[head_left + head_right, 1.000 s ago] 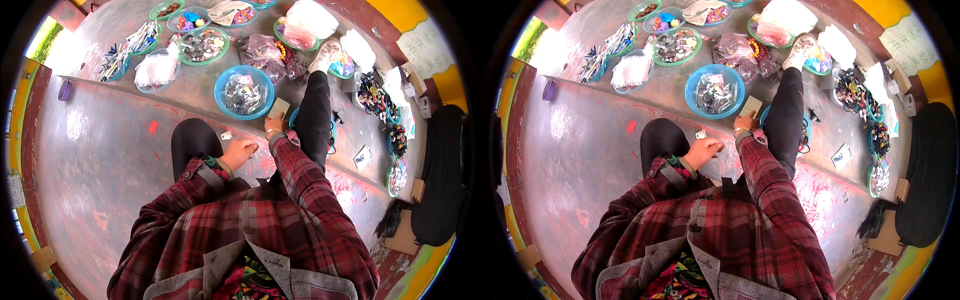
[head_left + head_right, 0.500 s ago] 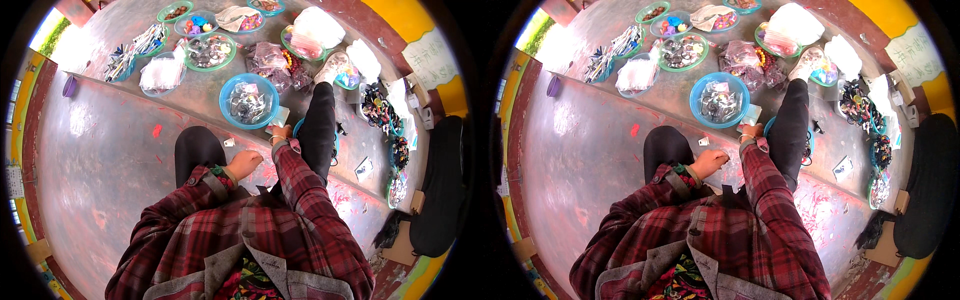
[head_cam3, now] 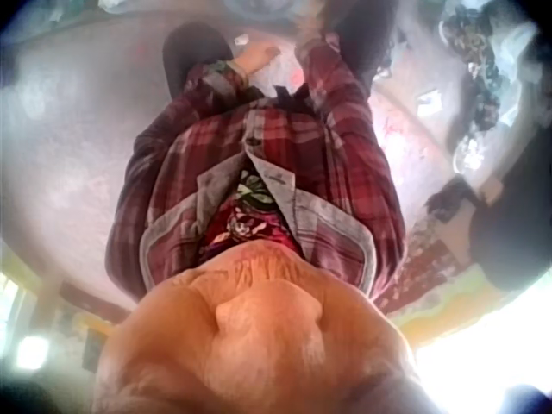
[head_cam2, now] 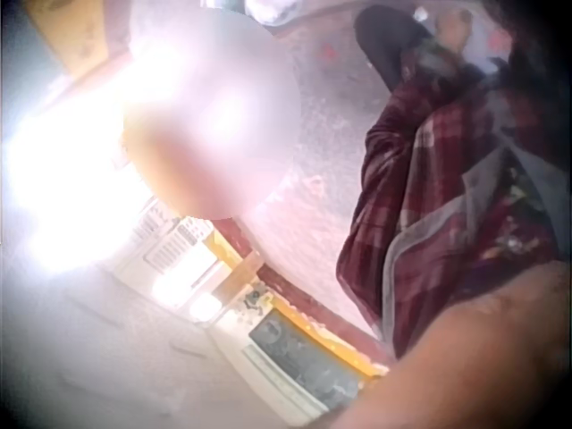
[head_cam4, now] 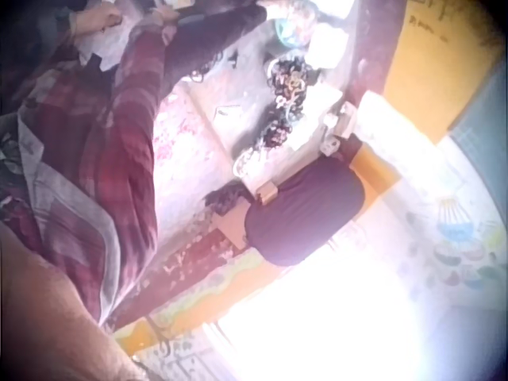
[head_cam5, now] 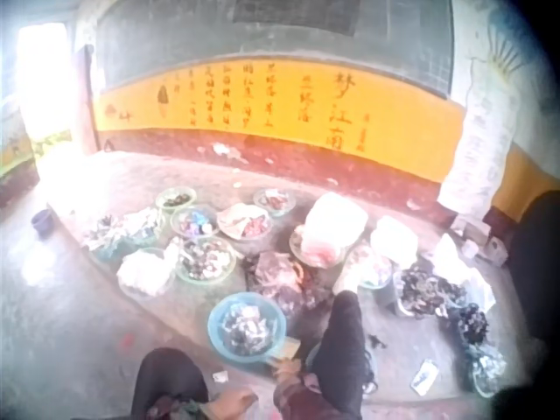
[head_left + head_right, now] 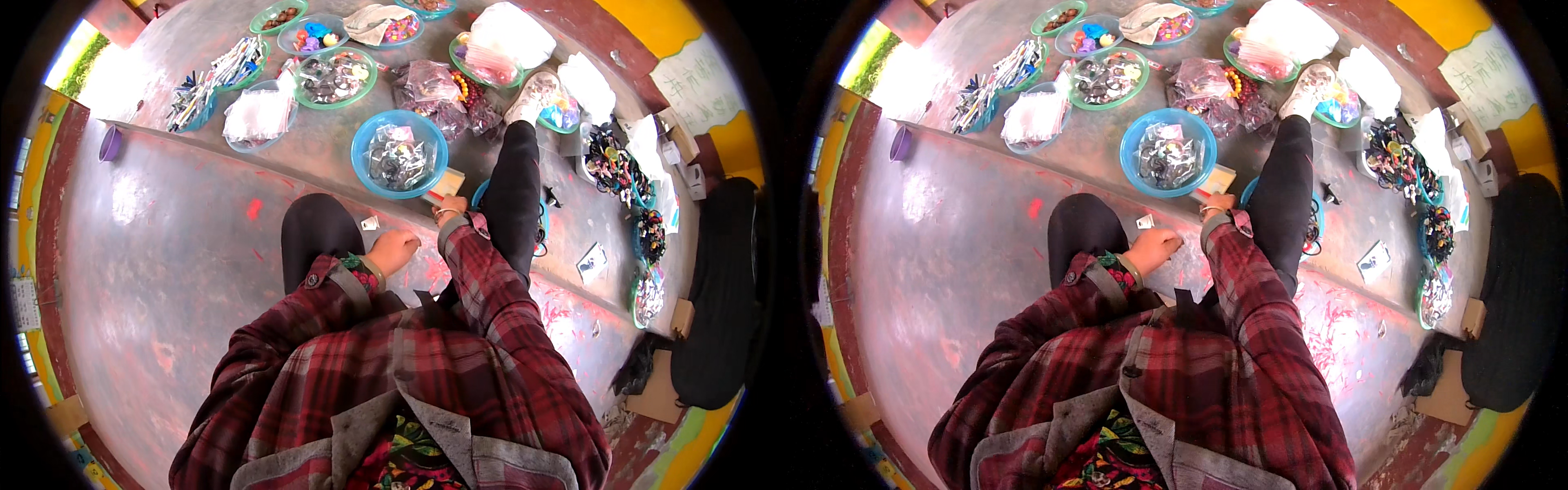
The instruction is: The person sits on the floor surrounded by bowls of craft supplies and repeatedly picks up small items, places them into clear plastic bags, and seals them. They handle items one at a time, occasionally picking up a small white card to include in the packaging.
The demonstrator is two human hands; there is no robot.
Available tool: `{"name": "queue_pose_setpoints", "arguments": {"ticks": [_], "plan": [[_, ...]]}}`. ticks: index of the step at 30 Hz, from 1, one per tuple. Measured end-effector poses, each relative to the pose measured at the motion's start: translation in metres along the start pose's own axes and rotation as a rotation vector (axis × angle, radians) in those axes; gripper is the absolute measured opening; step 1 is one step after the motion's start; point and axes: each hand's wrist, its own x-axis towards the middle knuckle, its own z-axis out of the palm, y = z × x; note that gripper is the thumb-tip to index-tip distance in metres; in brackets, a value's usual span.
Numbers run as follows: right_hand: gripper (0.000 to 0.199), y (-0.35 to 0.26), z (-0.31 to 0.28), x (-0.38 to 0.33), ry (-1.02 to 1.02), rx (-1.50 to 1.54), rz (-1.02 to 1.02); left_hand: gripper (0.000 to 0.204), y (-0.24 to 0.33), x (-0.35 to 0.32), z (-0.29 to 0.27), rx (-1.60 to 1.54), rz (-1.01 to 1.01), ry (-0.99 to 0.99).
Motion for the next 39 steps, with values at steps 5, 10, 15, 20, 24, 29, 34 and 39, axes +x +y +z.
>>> {"name": "queue_pose_setpoints", "arguments": {"ticks": [5, 10, 15, 20, 24, 29, 34, 39], "plan": [[0.016, -0.004, -0.042, -0.100, -0.116, 0.009, -0.012, 0.023, -0.001, 0.002, 0.002, -0.027, -0.007, 0.196], [0.022, -0.023, -0.105, -0.188, -0.461, 0.030, -0.125, 0.025, 0.009, 0.001, -0.008, -0.762, -0.276, 0.220], [0.014, -0.043, -0.115, -0.217, -0.691, 0.040, -0.399, 0.029, 0.037, -0.012, -0.017, -1.341, -0.104, -0.269], [0.013, -0.050, -0.122, -0.213, -0.757, -0.150, -0.592, 0.027, 0.030, -0.019, -0.007, -1.449, -0.208, -0.100], [0.011, -0.116, -0.140, -0.181, -0.145, -0.398, -1.267, 0.029, 0.030, -0.020, -0.016, -1.427, -0.194, -0.067], [0.020, -0.193, -0.171, -0.083, 0.368, -0.881, -1.223, 0.028, 0.025, -0.013, -0.006, -1.356, -0.197, -0.064], [0.024, -0.210, -0.163, -0.033, 0.442, -1.273, -1.155, 0.025, 0.030, -0.012, -0.006, -1.316, -0.254, -0.063], [0.017, -0.214, -0.139, -0.008, 0.462, -1.482, -1.143, 0.024, -0.014, -0.003, 0.013, -0.917, -0.070, -0.009]]}}
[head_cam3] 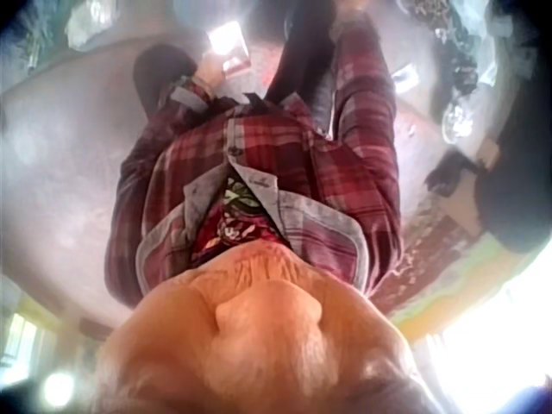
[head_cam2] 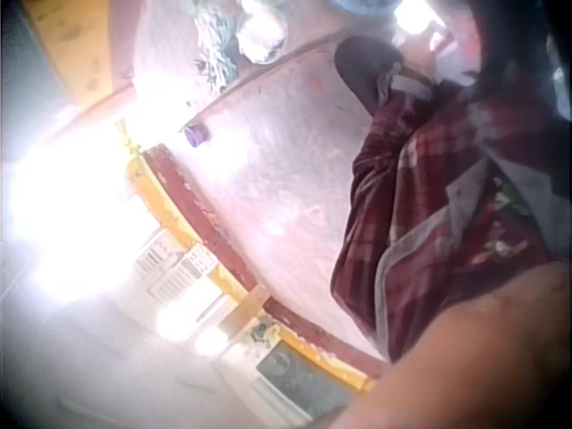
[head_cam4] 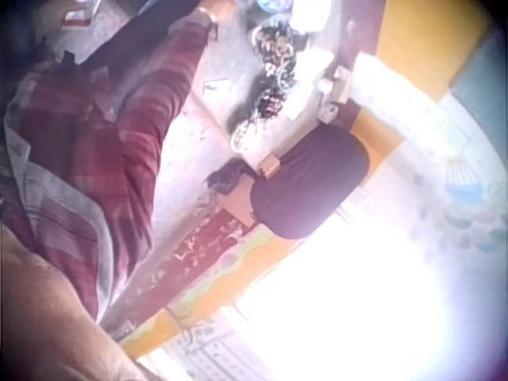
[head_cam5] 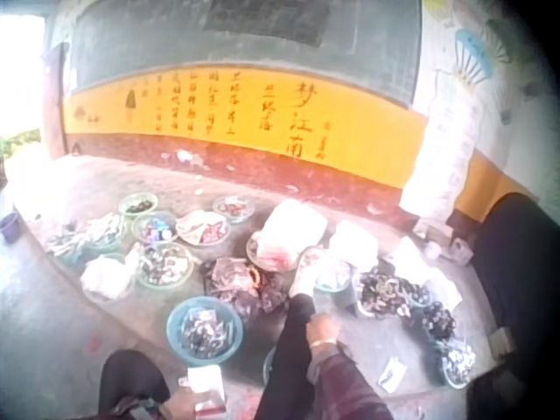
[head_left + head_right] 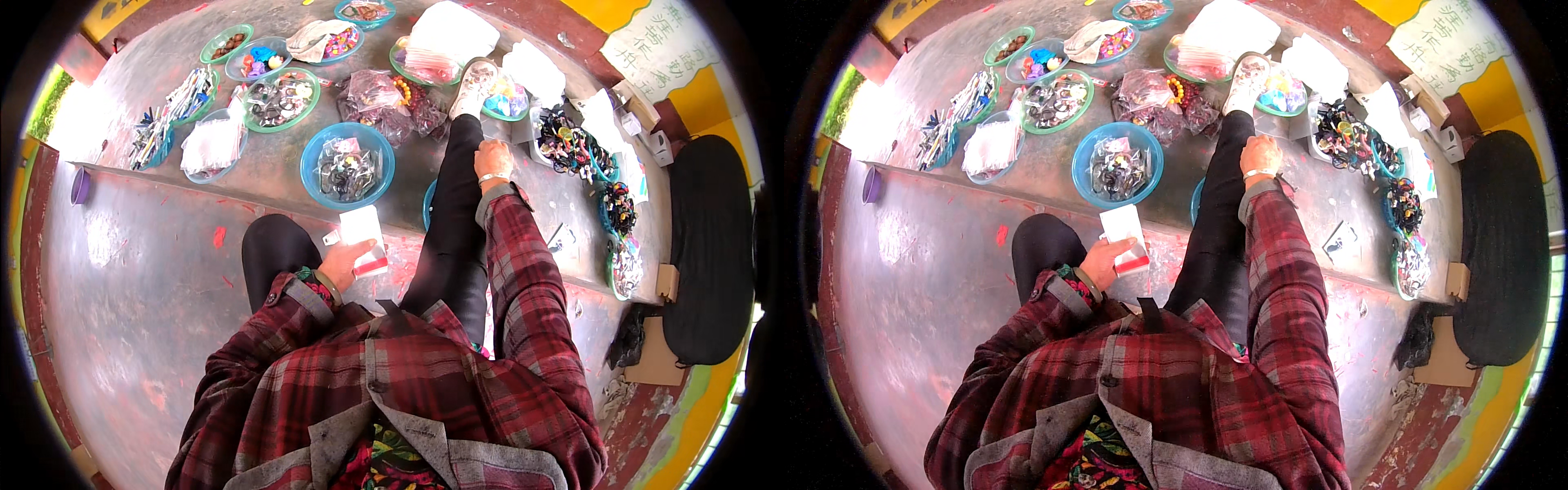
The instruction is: The person sits on the floor surrounded by bowls of craft supplies and repeatedly picks up small items, places them into clear plastic bags, and seals them. They handle items one at a time, occasionally picking up a small white card to include in the packaging.
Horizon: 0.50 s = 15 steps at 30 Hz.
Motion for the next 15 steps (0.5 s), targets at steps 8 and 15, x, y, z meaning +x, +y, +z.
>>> {"name": "queue_pose_setpoints", "arguments": {"ticks": [8, 15], "plan": [[0.020, 0.068, 0.007, -0.031, 0.032, 0.457, 0.244, 0.021, 0.029, -0.010, 0.017, -0.379, -0.191, 0.080], [0.025, 0.241, 0.040, -0.188, -0.263, 0.857, 0.293, 0.019, 0.055, -0.020, 0.032, -0.363, -0.201, -0.045]]}}
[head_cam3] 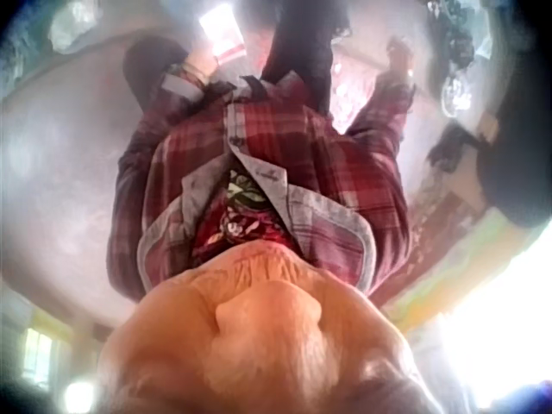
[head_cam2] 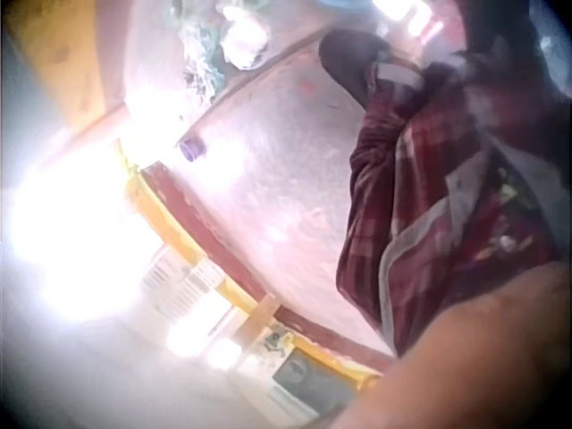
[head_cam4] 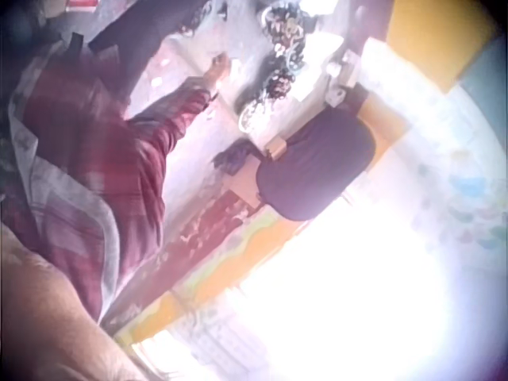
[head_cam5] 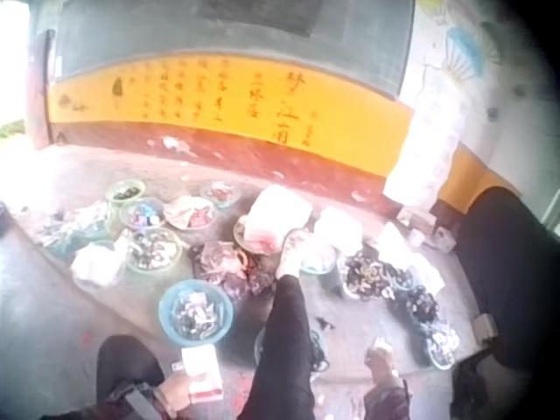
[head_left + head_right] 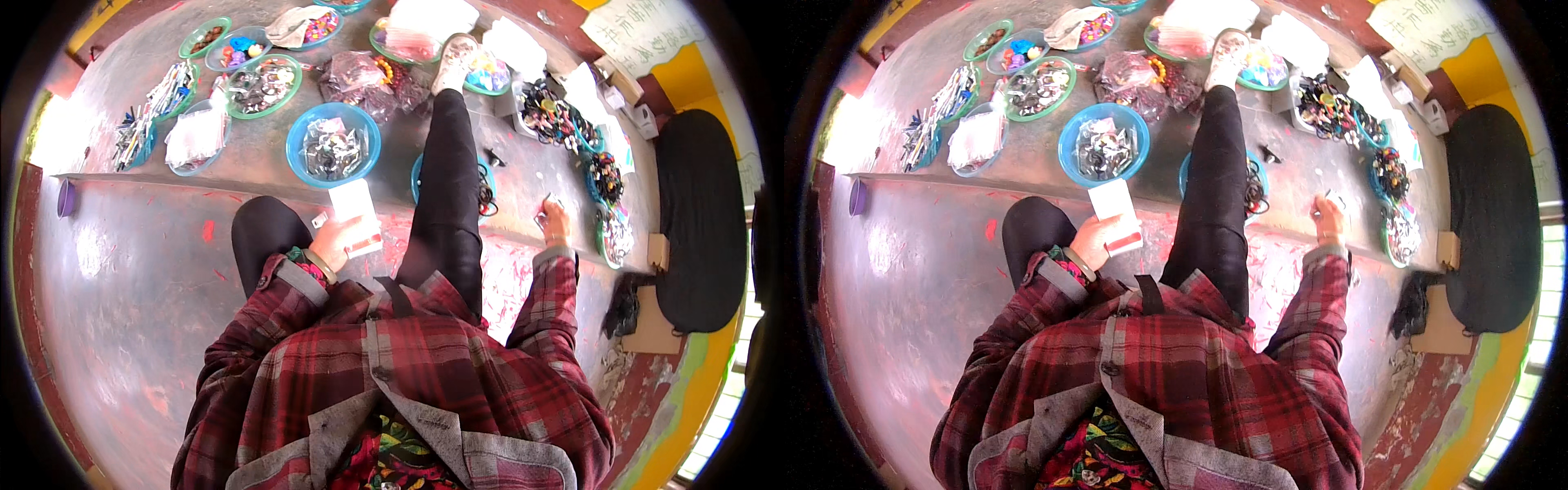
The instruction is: The person sits on the floor surrounded by bowls of craft supplies and repeatedly picks up small items, places them into clear plastic bags, and seals them. They handle items one at a time, occasionally picking up a small white card to include in the packaging.
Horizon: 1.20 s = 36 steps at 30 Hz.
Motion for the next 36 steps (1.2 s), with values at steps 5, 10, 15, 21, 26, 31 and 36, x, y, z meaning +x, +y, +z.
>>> {"name": "queue_pose_setpoints", "arguments": {"ticks": [5, 10, 15, 21, 26, 31, 36], "plan": [[0.023, 0.049, -0.010, -0.114, -0.447, -1.345, 0.571, 0.025, -0.002, -0.004, -0.004, 0.038, -0.045, 0.012], [0.021, -0.007, -0.032, -0.101, -0.108, -0.401, 0.216, 0.023, -0.006, -0.006, -0.002, 0.063, -0.044, -0.058], [0.014, -0.155, 0.022, -0.077, 0.073, 0.645, 0.184, 0.022, -0.010, -0.008, 0.001, 0.017, 0.034, -0.057], [0.018, -0.298, 0.137, -0.090, -0.317, 0.714, -0.054, 0.023, -0.020, -0.002, -0.013, 0.042, 0.153, 0.002], [0.024, -0.308, 0.213, -0.106, -0.459, 0.819, -0.026, 0.024, -0.019, -0.002, -0.011, 0.042, 0.094, -0.030], [0.024, -0.290, 0.228, -0.109, -0.373, 0.763, -0.041, 0.022, -0.024, -0.001, -0.012, 0.212, 0.075, -0.046], [0.018, -0.286, 0.228, -0.106, -0.372, 0.673, -0.030, 0.022, -0.030, 0.008, -0.016, 0.221, 0.039, -0.023]]}}
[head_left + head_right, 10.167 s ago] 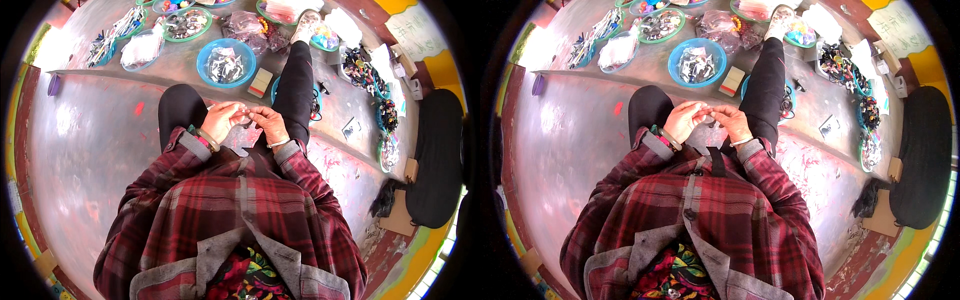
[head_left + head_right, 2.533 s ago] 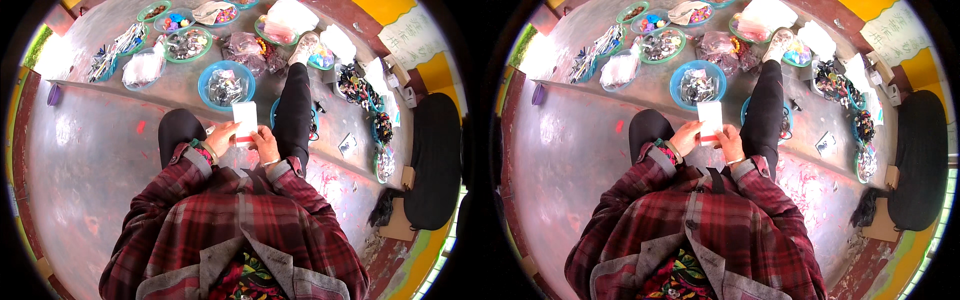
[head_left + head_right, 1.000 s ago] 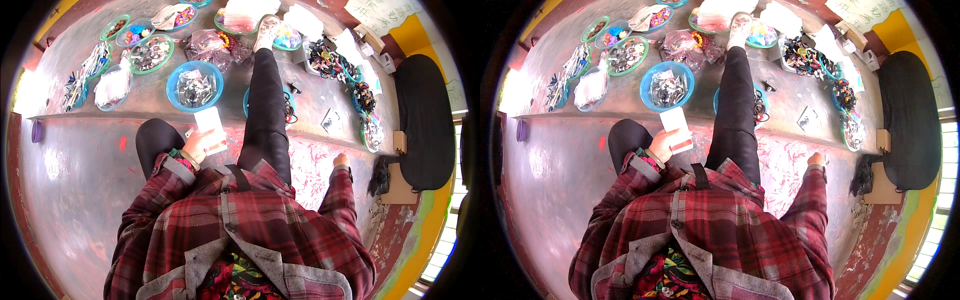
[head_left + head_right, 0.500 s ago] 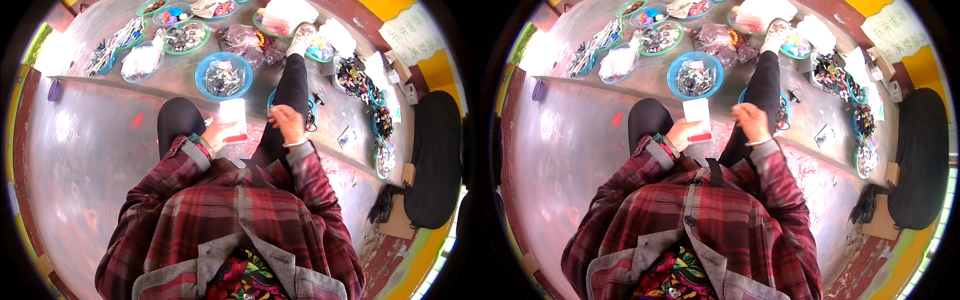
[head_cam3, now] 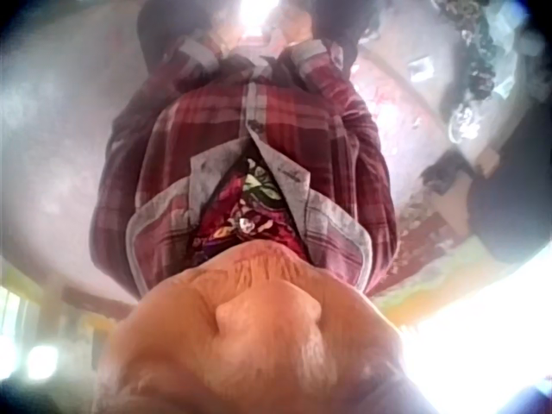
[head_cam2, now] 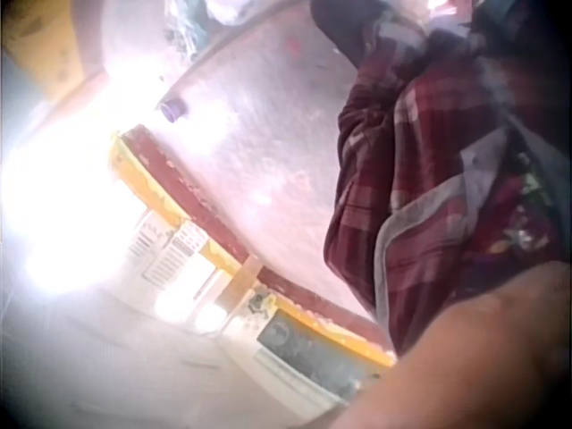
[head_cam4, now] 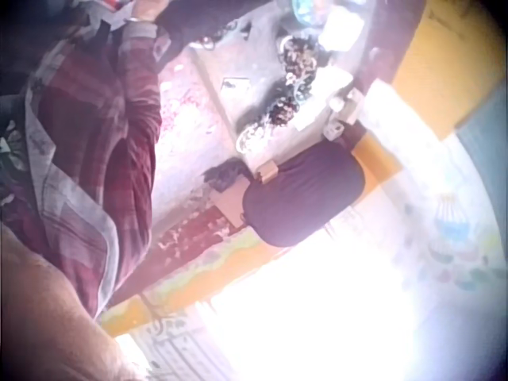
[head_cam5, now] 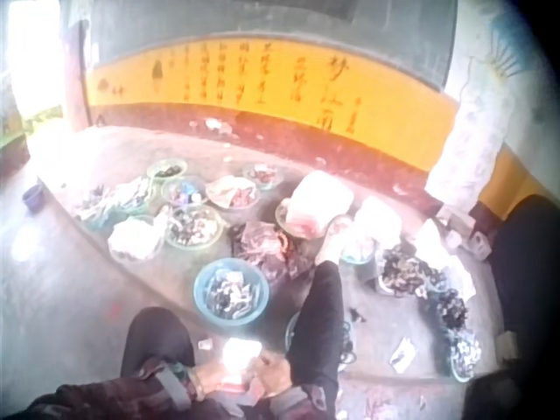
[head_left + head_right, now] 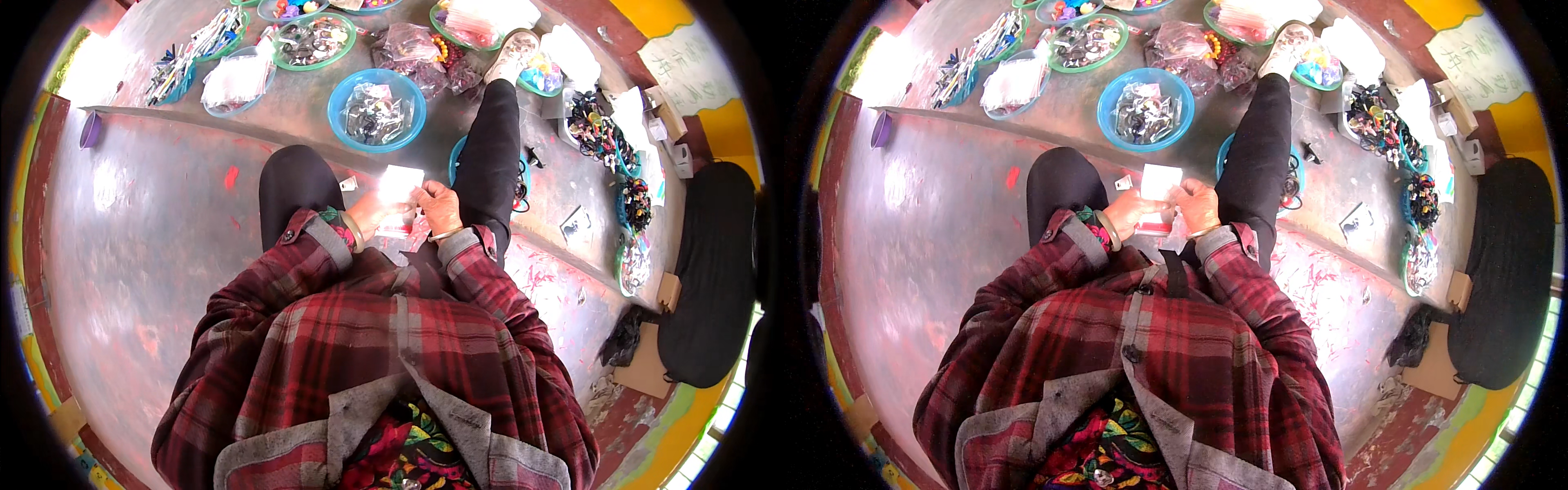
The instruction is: The person sits on the floor surrounded by bowls of craft supplies and repeatedly picks up small items, places them into clear plastic bags, and seals them. They handle items one at a time, occasionally picking up a small white card to include in the packaging.
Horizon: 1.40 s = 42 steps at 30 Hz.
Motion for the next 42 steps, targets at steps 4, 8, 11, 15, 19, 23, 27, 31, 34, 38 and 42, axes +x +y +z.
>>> {"name": "queue_pose_setpoints", "arguments": {"ticks": [4, 8, 11, 15, 19, 23, 27, 31, 34, 38, 42], "plan": [[0.017, -0.002, -0.002, 0.001, -0.051, 0.031, 0.037, 0.024, 0.002, -0.001, -0.001, 0.020, 0.010, -0.001], [0.016, 0.005, -0.002, 0.004, -0.061, 0.045, 0.015, 0.026, -0.002, 0.001, -0.004, 0.020, 0.023, 0.019], [0.017, 0.001, -0.003, 0.002, -0.079, 0.096, 0.057, 0.025, 0.000, -0.001, -0.003, 0.018, 0.028, 0.032], [0.019, -0.002, -0.003, 0.001, 0.014, -0.048, -0.018, 0.025, 0.003, -0.003, -0.002, 0.074, 0.006, 0.034], [0.014, -0.003, 0.000, -0.001, 0.119, -0.316, -0.216, 0.025, 0.002, -0.002, -0.004, 0.088, -0.003, 0.045], [0.010, -0.024, 0.002, -0.009, 0.004, -0.563, -0.593, 0.024, -0.011, 0.004, -0.016, 0.035, -0.029, 0.081], [0.011, -0.032, 0.009, -0.015, 0.000, -0.500, -0.542, 0.023, -0.017, 0.006, -0.020, 0.002, -0.022, 0.078], [0.014, -0.022, 0.002, -0.011, -0.002, -0.568, -0.421, 0.023, -0.004, -0.001, -0.009, 0.220, -0.027, 0.093], [0.010, -0.023, 0.001, -0.012, -0.004, -0.634, -0.698, 0.023, -0.010, 0.001, -0.014, 0.290, -0.038, 0.064], [0.009, -0.029, 0.002, -0.018, -0.058, -0.663, -0.661, 0.023, -0.009, 0.002, -0.017, 0.311, -0.027, 0.025], [0.011, -0.021, 0.001, -0.014, -0.098, -0.464, -0.539, 0.024, -0.010, 0.003, -0.013, 0.200, -0.027, 0.021]]}}
